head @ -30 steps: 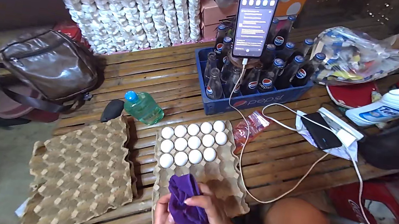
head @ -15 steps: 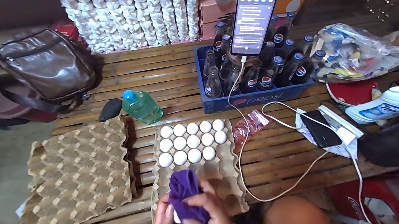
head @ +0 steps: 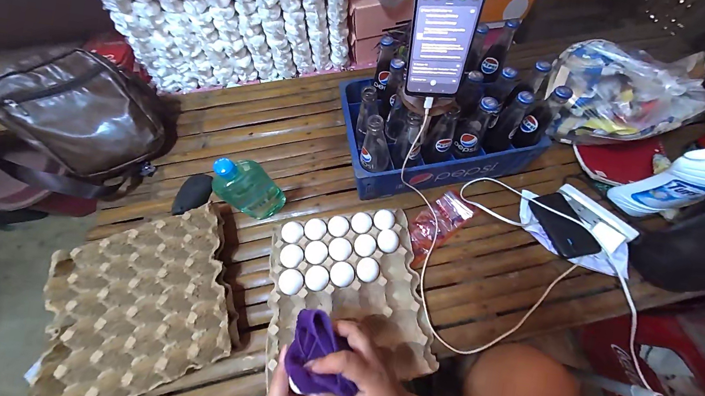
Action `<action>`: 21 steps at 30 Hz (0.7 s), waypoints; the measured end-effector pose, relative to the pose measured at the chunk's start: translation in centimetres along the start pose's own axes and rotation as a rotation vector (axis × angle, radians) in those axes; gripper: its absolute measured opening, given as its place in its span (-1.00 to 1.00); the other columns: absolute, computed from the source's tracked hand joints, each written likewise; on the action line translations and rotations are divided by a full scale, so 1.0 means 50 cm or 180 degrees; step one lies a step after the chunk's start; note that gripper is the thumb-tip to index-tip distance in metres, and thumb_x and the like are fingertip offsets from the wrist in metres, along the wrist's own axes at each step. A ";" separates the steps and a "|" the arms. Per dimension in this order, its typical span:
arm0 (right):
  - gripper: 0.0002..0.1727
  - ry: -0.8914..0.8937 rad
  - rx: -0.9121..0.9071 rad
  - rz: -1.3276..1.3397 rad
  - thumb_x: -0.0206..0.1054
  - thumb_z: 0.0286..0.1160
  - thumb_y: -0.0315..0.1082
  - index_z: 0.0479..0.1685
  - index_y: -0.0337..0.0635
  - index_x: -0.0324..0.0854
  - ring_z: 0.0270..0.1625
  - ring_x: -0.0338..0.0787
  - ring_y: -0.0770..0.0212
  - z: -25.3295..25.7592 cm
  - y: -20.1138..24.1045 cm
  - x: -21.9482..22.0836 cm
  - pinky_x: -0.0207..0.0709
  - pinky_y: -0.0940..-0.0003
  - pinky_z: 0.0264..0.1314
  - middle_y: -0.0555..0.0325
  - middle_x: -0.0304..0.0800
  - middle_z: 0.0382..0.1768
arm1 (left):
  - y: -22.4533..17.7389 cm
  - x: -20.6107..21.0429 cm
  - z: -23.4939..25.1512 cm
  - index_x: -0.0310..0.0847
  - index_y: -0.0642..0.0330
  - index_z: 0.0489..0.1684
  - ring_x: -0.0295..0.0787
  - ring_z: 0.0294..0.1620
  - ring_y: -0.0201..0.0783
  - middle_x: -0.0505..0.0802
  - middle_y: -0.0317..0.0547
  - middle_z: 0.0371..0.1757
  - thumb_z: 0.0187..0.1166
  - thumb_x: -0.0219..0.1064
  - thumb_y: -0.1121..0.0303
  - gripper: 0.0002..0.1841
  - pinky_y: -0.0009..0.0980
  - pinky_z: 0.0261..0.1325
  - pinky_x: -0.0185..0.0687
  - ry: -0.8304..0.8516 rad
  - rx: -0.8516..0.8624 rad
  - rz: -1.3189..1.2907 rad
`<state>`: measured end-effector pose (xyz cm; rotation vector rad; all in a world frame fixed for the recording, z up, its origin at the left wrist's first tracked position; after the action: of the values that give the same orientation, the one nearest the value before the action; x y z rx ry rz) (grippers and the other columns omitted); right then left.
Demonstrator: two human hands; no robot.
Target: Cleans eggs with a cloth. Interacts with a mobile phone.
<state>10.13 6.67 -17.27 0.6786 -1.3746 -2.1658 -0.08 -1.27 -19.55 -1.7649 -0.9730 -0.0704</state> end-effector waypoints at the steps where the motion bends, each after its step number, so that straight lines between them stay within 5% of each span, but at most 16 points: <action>1: -0.75 0.0043 -0.0115 -0.0102 0.47 0.49 -0.15 0.06 0.03 0.74 0.53 0.54 0.05 -0.002 0.004 0.005 0.45 0.17 0.58 -0.19 0.60 0.39 | 0.002 -0.004 0.000 0.56 -0.02 0.16 0.85 0.02 -0.40 0.90 -0.33 -0.08 0.86 -0.44 -0.02 -0.43 -0.30 0.16 0.77 -0.0016 -0.0040 0.0005; 3: -0.77 0.0062 -0.0354 -0.0245 0.49 0.47 -0.15 0.04 0.08 0.74 0.54 0.54 0.03 0.002 0.011 0.005 0.43 0.15 0.60 -0.18 0.61 0.37 | 0.008 -0.009 -0.007 0.56 0.00 0.10 0.84 -0.01 -0.44 0.91 -0.37 -0.12 0.82 -0.27 0.12 -0.58 -0.32 0.15 0.76 -0.0076 0.0010 0.0212; 6: -0.74 0.0009 -0.0342 -0.0187 0.46 0.51 -0.11 0.09 0.06 0.70 0.53 0.53 0.11 0.008 0.009 -0.005 0.44 0.23 0.59 -0.10 0.59 0.37 | 0.014 -0.012 -0.017 0.53 -0.03 0.25 0.78 0.12 -0.53 0.88 -0.51 0.02 0.80 -0.04 -0.08 -0.59 -0.38 0.29 0.69 0.0192 0.0189 0.0596; 11: -0.69 -0.0239 0.0106 0.0110 0.45 0.53 -0.14 0.15 -0.04 0.70 0.54 0.53 0.23 0.010 -0.009 -0.019 0.49 0.33 0.55 -0.11 0.56 0.43 | 0.011 -0.008 -0.006 0.46 0.03 0.36 0.81 0.06 -0.49 0.87 -0.45 0.03 0.78 -0.01 -0.15 -0.50 -0.41 0.18 0.76 0.0258 0.0201 0.0485; 14: -0.73 -0.0049 -0.0100 -0.0060 0.48 0.48 -0.13 0.08 0.04 0.73 0.55 0.52 0.15 0.006 0.002 -0.008 0.45 0.25 0.58 -0.12 0.57 0.42 | 0.002 -0.010 -0.006 0.41 0.04 0.32 0.84 0.04 -0.47 0.89 -0.42 -0.02 0.88 -0.25 0.01 -0.57 -0.38 0.21 0.77 -0.0059 0.0192 0.0284; 17: -0.77 0.0100 -0.0451 -0.0276 0.53 0.40 -0.19 0.01 0.10 0.78 0.57 0.52 -0.01 0.006 0.016 0.005 0.41 0.09 0.63 -0.16 0.63 0.38 | 0.002 -0.016 -0.009 0.56 0.08 0.17 0.82 0.04 -0.48 0.90 -0.39 -0.06 0.78 -0.15 0.24 -0.65 -0.37 0.23 0.73 -0.0266 0.0278 0.0373; 21: -0.74 -0.0018 -0.0163 -0.0122 0.50 0.46 -0.14 0.07 0.06 0.74 0.55 0.52 0.13 0.009 0.002 -0.009 0.45 0.24 0.58 -0.12 0.57 0.43 | 0.019 -0.016 -0.016 0.37 0.15 0.42 0.71 0.22 -0.55 0.81 -0.46 0.16 0.84 -0.13 -0.02 -0.52 -0.39 0.36 0.64 0.0269 0.0169 0.0863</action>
<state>10.20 7.22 -16.96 0.6854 -1.3142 -2.2265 0.29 -2.47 -20.31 -1.8142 -0.6630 0.0528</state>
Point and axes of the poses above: each hand's wrist, its own z-axis towards the middle knuckle, its own x-axis out of the palm, y = z × x, the point moved 6 cm from there along z, towards the middle knuckle
